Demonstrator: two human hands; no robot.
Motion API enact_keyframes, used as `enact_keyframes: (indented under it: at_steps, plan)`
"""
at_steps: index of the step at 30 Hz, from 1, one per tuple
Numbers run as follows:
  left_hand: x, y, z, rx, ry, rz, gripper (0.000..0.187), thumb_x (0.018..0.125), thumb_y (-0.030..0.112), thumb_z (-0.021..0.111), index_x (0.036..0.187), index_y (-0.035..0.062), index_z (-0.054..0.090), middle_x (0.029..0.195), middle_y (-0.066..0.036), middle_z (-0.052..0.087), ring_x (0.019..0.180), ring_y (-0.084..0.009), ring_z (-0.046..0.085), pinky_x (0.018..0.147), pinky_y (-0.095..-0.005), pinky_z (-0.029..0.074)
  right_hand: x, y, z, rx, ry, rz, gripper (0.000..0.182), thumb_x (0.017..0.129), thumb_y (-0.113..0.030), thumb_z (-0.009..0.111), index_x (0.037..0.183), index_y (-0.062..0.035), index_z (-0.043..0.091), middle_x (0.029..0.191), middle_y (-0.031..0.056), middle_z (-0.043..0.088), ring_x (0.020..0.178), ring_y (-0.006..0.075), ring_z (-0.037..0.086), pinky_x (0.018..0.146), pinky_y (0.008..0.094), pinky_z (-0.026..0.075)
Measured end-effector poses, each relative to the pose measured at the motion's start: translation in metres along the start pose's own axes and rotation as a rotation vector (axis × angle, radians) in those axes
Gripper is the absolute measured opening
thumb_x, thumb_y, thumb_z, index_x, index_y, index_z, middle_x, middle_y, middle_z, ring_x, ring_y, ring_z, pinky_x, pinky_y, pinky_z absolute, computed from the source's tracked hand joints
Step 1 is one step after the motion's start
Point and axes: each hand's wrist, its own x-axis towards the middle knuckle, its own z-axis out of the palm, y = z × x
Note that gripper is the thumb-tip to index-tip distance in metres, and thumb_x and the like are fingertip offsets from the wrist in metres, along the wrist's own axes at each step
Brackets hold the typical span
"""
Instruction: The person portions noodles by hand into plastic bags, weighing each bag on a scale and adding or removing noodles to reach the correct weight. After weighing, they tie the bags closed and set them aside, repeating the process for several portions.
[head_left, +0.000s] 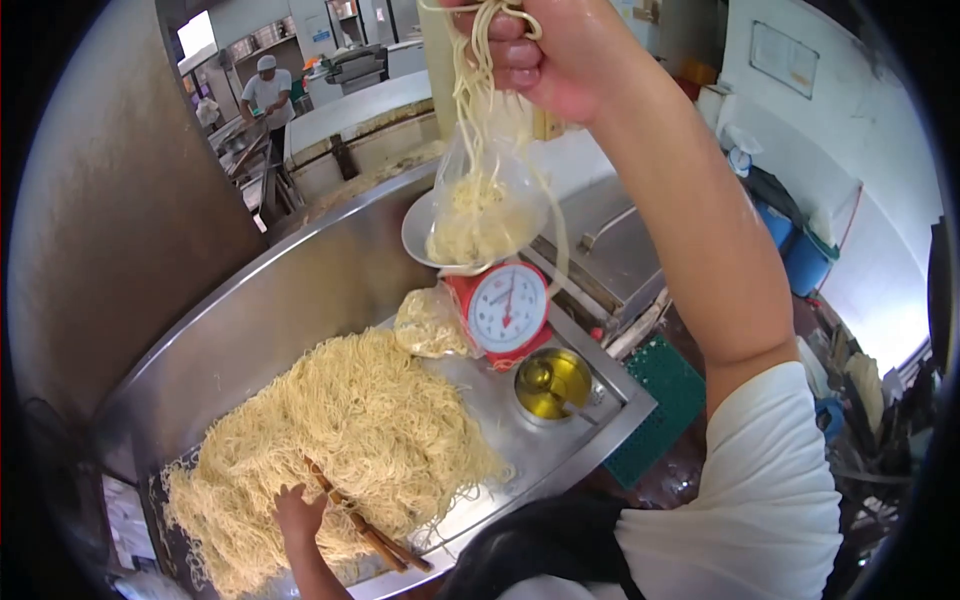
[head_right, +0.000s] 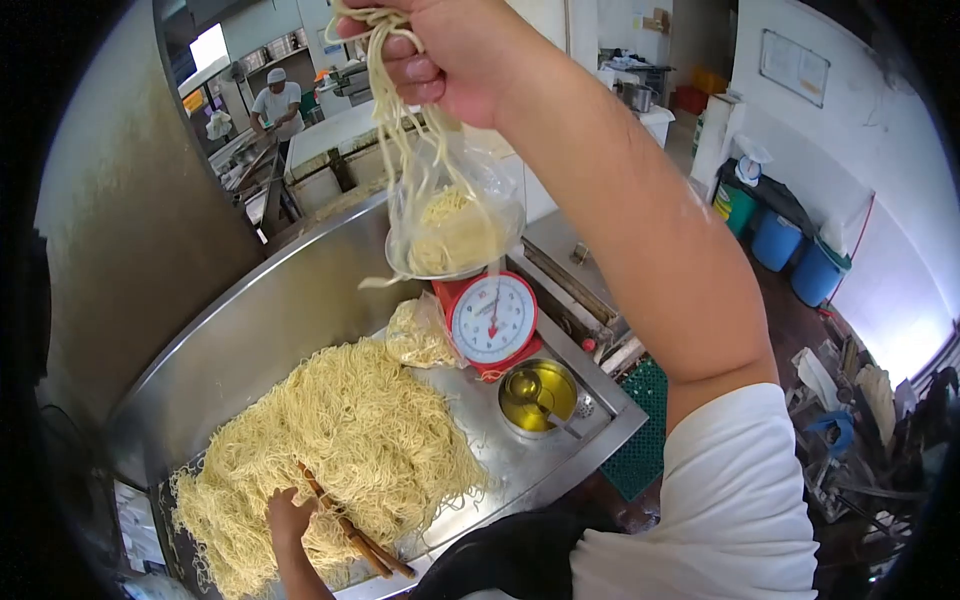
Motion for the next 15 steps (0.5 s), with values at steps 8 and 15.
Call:
enact_keyframes:
  at_steps: [8,15]
  plan:
    - [0.014,0.239,-0.157,-1.305,-0.127,0.438,0.044,0.09,0.032,0.058,0.121,0.0011,0.054,0.082,-0.007,0.061,0.069,-0.0113,0.057,0.062,-0.0238,0.044,0.055,0.01,-0.055,0.03,-0.157,0.041,0.018,0.09,-0.023,0.053,0.082,-0.0083,0.057,0.054,-0.0041,0.045,0.038,0.0057,0.036,0.035,0.0211,0.027]
    - [0.049,0.406,-0.194,-1.336,0.067,0.619,0.039,0.091,0.022,0.059,0.123,0.0018,0.05,0.065,-0.001,0.053,0.051,-0.0067,0.048,0.041,-0.0204,0.034,0.048,0.094,-0.097,-0.221,-0.542,0.333,0.022,0.081,-0.023,0.059,0.077,-0.0023,0.064,0.073,0.0054,0.059,0.047,0.0077,0.044,0.04,0.0234,0.035]
